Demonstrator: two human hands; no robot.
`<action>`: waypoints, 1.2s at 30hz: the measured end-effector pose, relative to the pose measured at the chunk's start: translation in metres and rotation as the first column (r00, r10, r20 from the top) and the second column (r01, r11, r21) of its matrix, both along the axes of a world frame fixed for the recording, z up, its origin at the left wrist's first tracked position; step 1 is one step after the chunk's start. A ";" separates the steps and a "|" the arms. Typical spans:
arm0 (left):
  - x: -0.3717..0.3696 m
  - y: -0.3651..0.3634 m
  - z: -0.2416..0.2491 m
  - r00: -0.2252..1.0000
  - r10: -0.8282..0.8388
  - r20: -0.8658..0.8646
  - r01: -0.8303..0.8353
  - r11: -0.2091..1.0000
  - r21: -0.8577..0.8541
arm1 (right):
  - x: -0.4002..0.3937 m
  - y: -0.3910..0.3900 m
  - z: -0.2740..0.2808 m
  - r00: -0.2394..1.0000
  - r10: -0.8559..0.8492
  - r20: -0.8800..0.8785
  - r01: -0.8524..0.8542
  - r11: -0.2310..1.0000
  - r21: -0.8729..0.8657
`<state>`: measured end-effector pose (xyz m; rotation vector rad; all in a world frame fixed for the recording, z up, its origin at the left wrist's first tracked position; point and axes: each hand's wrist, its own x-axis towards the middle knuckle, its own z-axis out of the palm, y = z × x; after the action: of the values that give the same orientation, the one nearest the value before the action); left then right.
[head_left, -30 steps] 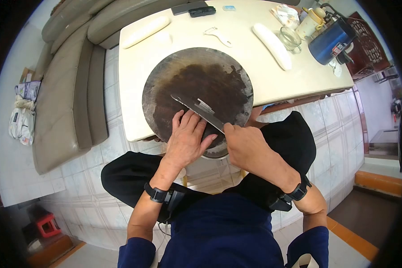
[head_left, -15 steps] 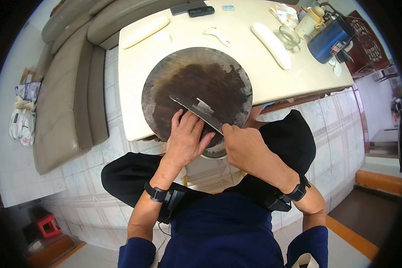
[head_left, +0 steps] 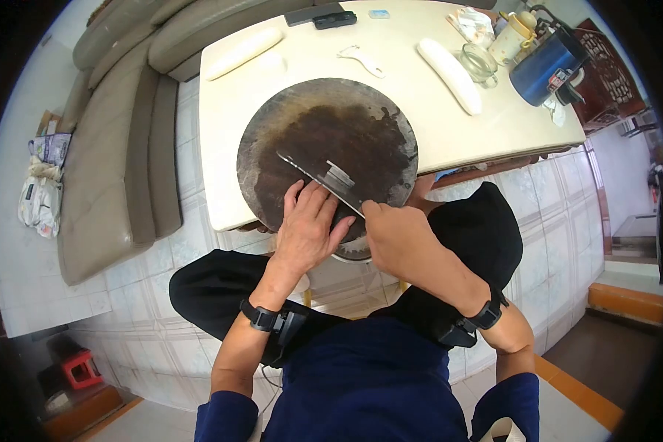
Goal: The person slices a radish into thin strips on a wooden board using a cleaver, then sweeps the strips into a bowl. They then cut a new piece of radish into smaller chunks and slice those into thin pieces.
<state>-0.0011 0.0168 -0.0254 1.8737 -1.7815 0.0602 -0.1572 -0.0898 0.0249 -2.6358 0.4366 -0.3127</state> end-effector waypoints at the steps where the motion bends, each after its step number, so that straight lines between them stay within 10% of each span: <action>1: 0.001 0.000 0.000 1.000 -0.006 -0.003 0.006 1.000 0.011 | -0.003 0.002 0.004 0.999 -0.005 -0.050 0.005 1.000 -0.004; 36: 0.000 0.000 -0.005 1.000 0.017 -0.001 -0.017 0.996 -0.087 | 0.001 0.004 -0.005 1.000 -0.024 0.004 0.024 0.998 0.050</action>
<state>-0.0012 0.0173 -0.0303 1.8275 -1.7348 0.1413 -0.1565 -0.0859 0.0200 -2.5818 0.4692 -0.3117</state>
